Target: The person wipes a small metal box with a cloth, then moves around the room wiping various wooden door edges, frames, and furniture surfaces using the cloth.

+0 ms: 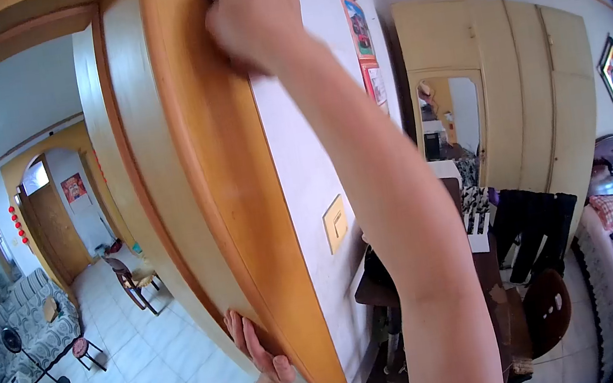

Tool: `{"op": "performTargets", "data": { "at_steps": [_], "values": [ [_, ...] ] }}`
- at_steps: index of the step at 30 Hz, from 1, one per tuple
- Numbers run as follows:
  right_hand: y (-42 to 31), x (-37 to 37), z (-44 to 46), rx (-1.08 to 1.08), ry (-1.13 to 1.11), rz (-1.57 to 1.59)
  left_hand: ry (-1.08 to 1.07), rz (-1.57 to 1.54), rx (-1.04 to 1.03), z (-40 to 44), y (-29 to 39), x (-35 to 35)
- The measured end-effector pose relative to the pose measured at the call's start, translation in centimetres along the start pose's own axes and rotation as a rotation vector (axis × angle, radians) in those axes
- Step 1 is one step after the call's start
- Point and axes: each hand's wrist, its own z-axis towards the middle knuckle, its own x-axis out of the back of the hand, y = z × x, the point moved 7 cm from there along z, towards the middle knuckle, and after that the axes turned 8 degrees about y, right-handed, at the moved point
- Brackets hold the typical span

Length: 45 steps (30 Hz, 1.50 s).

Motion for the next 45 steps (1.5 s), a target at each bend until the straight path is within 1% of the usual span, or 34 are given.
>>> {"op": "performTargets", "data": {
  "at_steps": [1, 3, 4, 6, 7, 9, 10, 12, 13, 14, 15, 16, 17, 18, 19, 20, 21, 22, 23, 24, 25, 27, 29, 31, 32, 33, 37, 39, 41, 42, 45],
  "values": [
    [-3.6, 3.7, 0.9, -0.363, -0.126, 0.268, 0.006, -0.004, -0.002, 0.1, 0.1, 0.0],
    [-2.3, 2.6, 2.0, -0.670, -0.209, 0.461, 0.000, -0.004, 0.015, 0.0, 0.0, 0.0],
    [-1.3, 1.9, 1.4, -0.663, -0.214, 0.467, 0.009, 0.000, 0.016, 0.0, -0.1, 0.1],
    [0.8, 0.8, -0.9, -0.176, -0.169, 0.078, -0.011, 0.001, 0.005, -0.1, 0.0, 0.1],
    [0.8, 1.0, -3.1, -0.129, -0.188, 0.037, -0.010, -0.005, 0.005, -0.2, -0.1, 0.1],
    [0.8, 1.7, -5.4, -0.220, -0.163, 0.203, 0.002, -0.007, 0.011, -0.2, 0.0, 0.0],
    [0.9, 1.5, -4.7, -0.216, -0.160, 0.202, 0.006, -0.010, 0.007, -0.2, 0.0, 0.1],
    [0.8, 0.9, -0.9, -0.066, -0.120, 0.060, 0.006, -0.001, -0.001, -0.2, 0.0, 0.1],
    [1.1, 0.3, 1.7, -0.230, -0.183, 0.067, 0.007, -0.001, 0.000, -0.1, 0.0, 0.1],
    [3.1, -1.1, 5.0, -0.051, -0.129, -0.133, 0.008, -0.005, 0.004, -0.1, 0.0, 0.0],
    [3.2, -2.4, 5.9, -0.340, -0.318, 0.228, 0.009, -0.010, 0.011, -0.2, 0.0, 0.0],
    [-0.2, 0.7, 6.3, -0.312, -0.331, 0.237, 0.014, -0.011, 0.016, -0.3, -0.1, 0.1],
    [0.6, -0.2, 6.6, -0.303, -0.336, 0.237, 0.008, -0.006, 0.016, -0.3, -0.1, 0.1],
    [3.4, -2.0, 6.4, -0.397, -0.345, 0.163, -0.005, 0.000, 0.014, -0.4, -0.2, 0.1],
    [4.3, -2.4, 5.8, -0.493, -0.351, 0.086, -0.005, -0.001, 0.014, -0.3, -0.2, 0.2],
    [2.5, -1.1, 4.4, -0.168, -0.253, 0.307, -0.011, -0.005, 0.012, -0.4, -0.2, 0.1],
    [-0.6, 1.2, 0.9, -0.262, -0.291, 0.141, -0.017, -0.009, 0.011, -0.4, -0.3, 0.2],
    [-3.0, 2.8, -2.0, -0.045, -0.205, 0.046, -0.015, -0.009, 0.011, -0.4, -0.4, 0.3],
    [-4.4, 3.5, -4.6, -0.005, -0.209, 0.183, -0.004, -0.011, 0.012, -0.4, -0.4, 0.1],
    [-5.7, 3.8, -5.8, -0.033, -0.184, 0.201, 0.003, -0.010, 0.014, -0.5, -0.4, 0.1],
    [-6.0, 3.2, -5.1, -0.033, -0.183, 0.205, 0.004, -0.006, 0.013, -0.5, -0.4, 0.1],
    [-6.2, 2.8, -1.9, 0.148, 0.022, 0.033, -0.008, -0.015, 0.011, -0.5, -0.4, 0.2],
    [-6.2, -0.4, 4.5, 0.348, -0.044, -0.138, -0.009, -0.011, 0.013, -0.6, -0.5, 0.1],
    [-4.9, -1.4, 9.1, -0.097, -0.193, 0.102, -0.018, 0.005, 0.019, -0.6, -0.4, 0.3],
    [-6.5, 1.3, 7.1, -0.267, -0.269, 0.342, -0.025, 0.002, 0.021, -0.3, -0.3, 0.3],
    [-7.0, 1.7, 5.0, -0.282, -0.277, 0.345, -0.033, -0.004, 0.025, -0.2, -0.2, 0.3],
    [-8.1, 2.7, -2.5, -0.099, -0.150, 0.079, -0.025, 0.003, 0.022, -0.1, -0.2, 0.3],
    [-8.6, 4.8, -10.1, -0.074, -0.004, 0.210, -0.024, 0.005, 0.004, 0.0, -0.1, 0.1],
    [-9.2, 6.6, -17.6, -0.096, -0.079, 0.214, -0.031, 0.009, -0.015, 0.0, 0.1, 0.0],
    [-9.5, 7.4, -21.7, -0.080, -0.078, 0.223, -0.010, 0.015, -0.028, 0.1, 0.1, 0.0],
    [-12.0, 10.3, -33.2, -0.289, -0.331, 0.117, -0.004, 0.027, -0.049, 0.1, 0.2, -0.1]
  ]
}}
